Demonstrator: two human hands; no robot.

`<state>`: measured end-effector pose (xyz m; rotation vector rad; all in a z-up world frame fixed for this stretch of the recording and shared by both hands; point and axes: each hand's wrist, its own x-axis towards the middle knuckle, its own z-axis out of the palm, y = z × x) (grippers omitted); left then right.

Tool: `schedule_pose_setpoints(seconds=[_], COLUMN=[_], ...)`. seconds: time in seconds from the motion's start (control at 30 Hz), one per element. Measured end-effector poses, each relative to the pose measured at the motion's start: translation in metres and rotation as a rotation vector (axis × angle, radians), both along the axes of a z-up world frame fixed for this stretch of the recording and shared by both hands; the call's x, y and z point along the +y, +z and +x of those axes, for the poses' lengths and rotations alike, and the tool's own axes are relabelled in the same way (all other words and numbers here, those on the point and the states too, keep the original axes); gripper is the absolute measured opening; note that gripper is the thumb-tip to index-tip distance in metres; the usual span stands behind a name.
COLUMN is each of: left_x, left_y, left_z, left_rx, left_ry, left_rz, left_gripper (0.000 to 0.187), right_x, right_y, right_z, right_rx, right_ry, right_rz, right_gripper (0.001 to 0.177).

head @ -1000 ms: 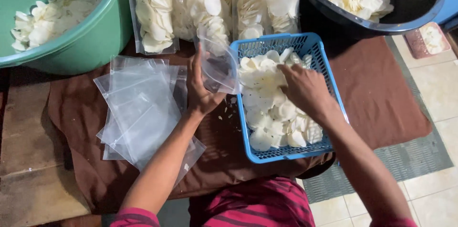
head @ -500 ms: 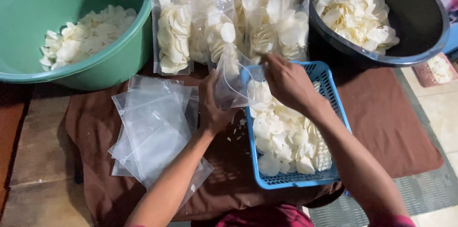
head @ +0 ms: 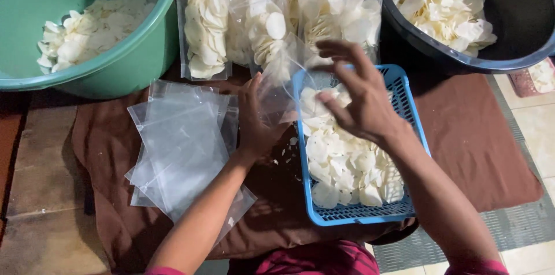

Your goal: Packaging thin white crackers into clear plastic bags by hand

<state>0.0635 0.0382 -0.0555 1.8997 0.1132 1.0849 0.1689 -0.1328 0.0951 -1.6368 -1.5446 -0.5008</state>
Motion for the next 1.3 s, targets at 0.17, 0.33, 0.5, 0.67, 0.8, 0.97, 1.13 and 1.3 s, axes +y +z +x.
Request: schedule_pose_setpoints(seconds=[0.17,0.33,0.5,0.67,0.8,0.97,1.13,1.3], left_x=[0.010,0.004,0.004,0.001,0.000,0.002,-0.001,0.000], left_y=[-0.013,-0.006,-0.008,0.002,-0.005,-0.005,0.001,-0.002], left_z=[0.004,0.005,0.005,0.000,0.002,0.002,0.000,-0.001], left_rx=[0.070,0.027,0.023,0.100,0.100,0.085,0.075,0.059], left_ry=[0.018,-0.027,-0.029,-0.004,0.060,0.084,0.073,0.046], left_rz=[-0.011,-0.036,0.038,0.044,0.084,0.178,0.132,0.142], left_gripper=[0.108,0.111,0.113,0.111,0.116,0.113,0.105,0.107], right_x=[-0.013,0.004,-0.006,-0.015,-0.019,-0.007,-0.009,-0.020], right_y=[-0.025,-0.037,-0.065,-0.024,0.003,-0.008,-0.003,-0.023], right_z=[0.032,0.023,0.044,0.036,0.017,0.003,0.013,0.040], right_rx=[0.003,0.182,0.018,0.112,0.103,0.250,0.226,0.193], right_ry=[-0.336,-0.197,-0.238,-0.452,-0.338,-0.190,-0.221,-0.593], right_rz=[-0.418,-1.081,-1.083,-0.354,0.168,0.078,0.138,-0.564], right_gripper=[0.007,0.039,0.034,0.003,0.018,0.013,0.015,0.017])
